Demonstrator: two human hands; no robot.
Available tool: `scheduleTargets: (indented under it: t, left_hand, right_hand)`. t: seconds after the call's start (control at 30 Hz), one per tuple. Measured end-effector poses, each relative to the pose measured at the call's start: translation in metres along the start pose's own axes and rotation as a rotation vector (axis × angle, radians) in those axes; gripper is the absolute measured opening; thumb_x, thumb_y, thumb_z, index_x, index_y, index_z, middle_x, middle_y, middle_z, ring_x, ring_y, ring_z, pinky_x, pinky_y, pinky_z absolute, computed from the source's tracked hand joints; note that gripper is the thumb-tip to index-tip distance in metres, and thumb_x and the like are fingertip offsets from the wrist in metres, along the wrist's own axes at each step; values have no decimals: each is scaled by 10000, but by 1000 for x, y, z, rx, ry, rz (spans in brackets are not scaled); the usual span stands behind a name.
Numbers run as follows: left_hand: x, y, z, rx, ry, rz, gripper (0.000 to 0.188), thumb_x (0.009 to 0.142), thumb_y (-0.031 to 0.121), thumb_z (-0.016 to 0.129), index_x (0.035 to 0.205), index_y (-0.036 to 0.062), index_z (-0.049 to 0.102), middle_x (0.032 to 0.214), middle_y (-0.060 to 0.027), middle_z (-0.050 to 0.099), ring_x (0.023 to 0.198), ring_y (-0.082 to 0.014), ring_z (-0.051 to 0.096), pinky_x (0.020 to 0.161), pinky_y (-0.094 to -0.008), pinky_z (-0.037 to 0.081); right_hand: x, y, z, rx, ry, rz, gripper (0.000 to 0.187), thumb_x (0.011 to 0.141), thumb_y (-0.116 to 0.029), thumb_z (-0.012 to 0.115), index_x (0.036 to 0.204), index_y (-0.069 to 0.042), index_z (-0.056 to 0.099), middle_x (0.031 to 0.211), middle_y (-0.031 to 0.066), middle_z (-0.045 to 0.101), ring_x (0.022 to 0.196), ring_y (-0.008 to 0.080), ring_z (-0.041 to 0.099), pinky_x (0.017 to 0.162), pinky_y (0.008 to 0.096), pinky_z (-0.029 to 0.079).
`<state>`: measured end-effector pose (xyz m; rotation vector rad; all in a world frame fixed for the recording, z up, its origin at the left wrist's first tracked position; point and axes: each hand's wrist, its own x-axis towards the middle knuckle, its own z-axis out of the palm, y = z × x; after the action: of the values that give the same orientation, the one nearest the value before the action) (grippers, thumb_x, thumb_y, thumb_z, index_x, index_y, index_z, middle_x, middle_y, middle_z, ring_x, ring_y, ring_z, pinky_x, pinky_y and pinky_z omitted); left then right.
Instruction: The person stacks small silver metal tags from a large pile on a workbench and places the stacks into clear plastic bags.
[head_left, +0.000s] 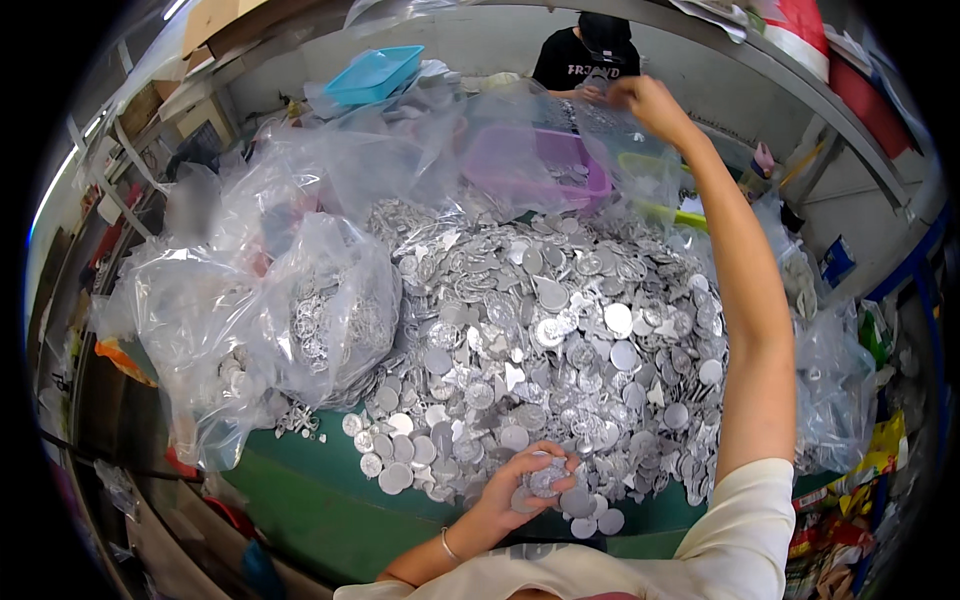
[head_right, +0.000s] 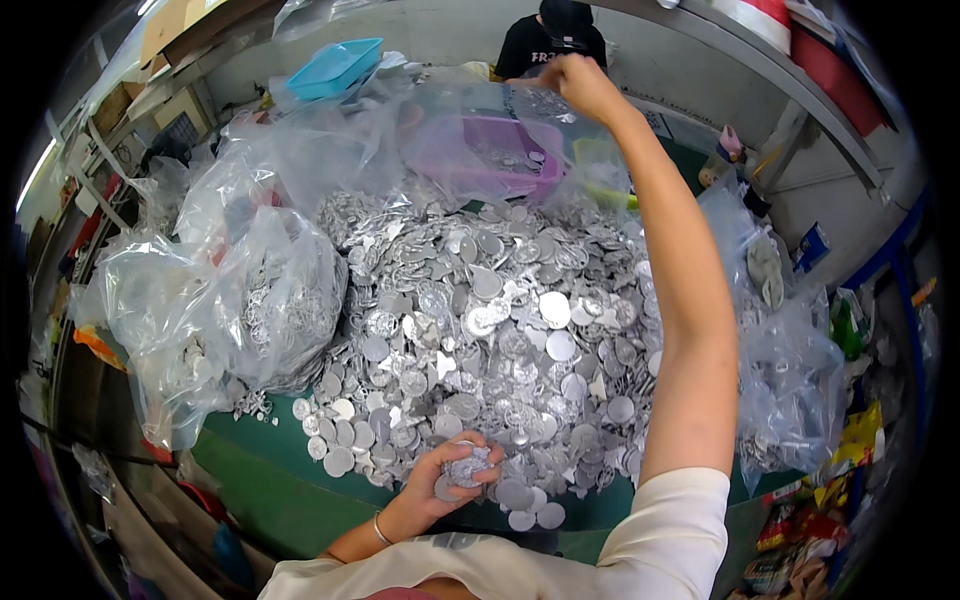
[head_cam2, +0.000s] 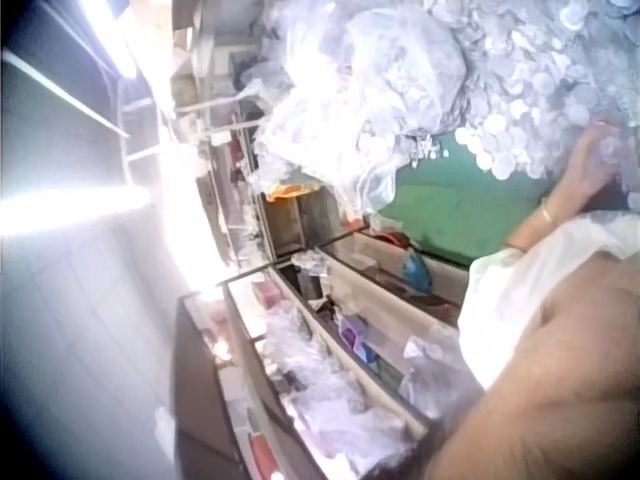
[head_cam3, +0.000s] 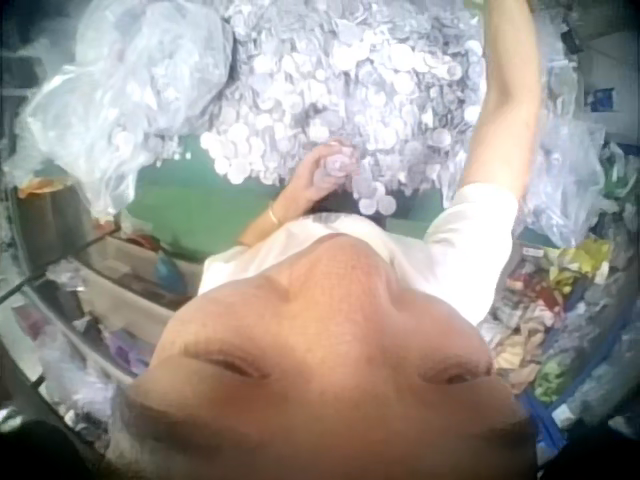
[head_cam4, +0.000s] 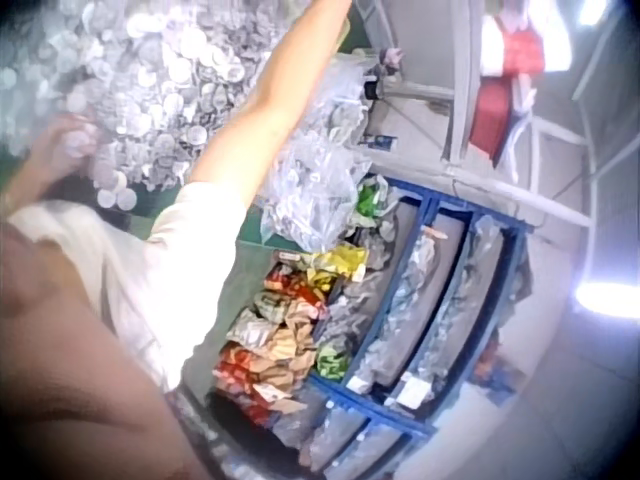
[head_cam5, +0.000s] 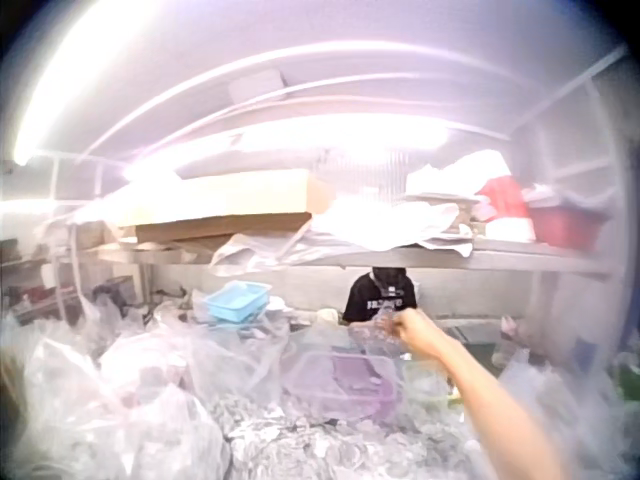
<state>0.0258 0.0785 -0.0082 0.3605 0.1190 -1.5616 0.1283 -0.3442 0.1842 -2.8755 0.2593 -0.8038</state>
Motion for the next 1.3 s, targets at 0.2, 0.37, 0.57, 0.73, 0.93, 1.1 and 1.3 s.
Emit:
scheduleTargets:
  t: [0.2, 0.37, 0.57, 0.73, 0.93, 1.1, 1.3]
  left_hand:
    - [7, 26, -2, 90, -14, 85, 160, 805, 129, 500, 950, 61, 490, 958, -135, 447, 734, -156, 419, 414, -156, 272]
    - [14, 38, -8, 111, -93, 65, 152, 809, 125, 496, 943, 54, 488, 960, -135, 454, 730, -147, 424, 431, -154, 276]
    - [11, 42, -17, 126, -77, 116, 139, 820, 126, 490, 939, 53, 493, 969, -130, 455, 729, -135, 427, 445, -155, 268]
    - [15, 43, -19, 85, -95, 61, 131, 827, 136, 495, 934, 61, 497, 968, -125, 460, 729, -128, 428, 461, -161, 262]
    - [18, 40, -22, 99, -83, 57, 127, 838, 144, 487, 933, 60, 493, 972, -124, 467, 734, -122, 428, 467, -161, 264]
    - [18, 38, -22, 215, -19, 120, 128, 803, 156, 503, 905, 79, 491, 932, -129, 418, 732, -157, 396, 465, -160, 292]
    - [19, 36, -14, 317, -77, 175, 132, 836, 80, 440, 966, 64, 457, 971, -111, 419, 761, -131, 394, 527, -156, 298]
  right_hand:
    - [20, 55, 64, -249, -679, 479, 228, 717, -95, 536, 891, 18, 630, 794, 143, 640, 681, 222, 604, 609, 335, 469]
    - [-24, 157, 103, -145, -477, 391, 263, 749, -133, 534, 959, 14, 593, 817, 139, 625, 621, 220, 591, 564, 325, 472]
    - [-35, 116, 131, -177, -528, 486, 270, 789, -189, 495, 997, -49, 597, 918, 162, 617, 749, 249, 613, 667, 335, 489]
    - [-55, 133, 142, -543, -508, 213, 259, 772, -208, 514, 986, -99, 612, 955, 193, 609, 862, 296, 611, 715, 387, 485]
    - [-61, 127, 144, -641, -457, 155, 157, 763, -166, 541, 872, -98, 632, 846, 154, 631, 820, 325, 607, 711, 417, 482]
    - [-47, 56, 85, -344, 3, 235, 159, 781, -233, 582, 805, -77, 608, 741, 142, 611, 719, 339, 588, 603, 423, 450]
    - [7, 12, 35, -188, 803, 139, 244, 783, -309, 596, 818, -71, 636, 738, 144, 620, 696, 346, 591, 600, 402, 458]
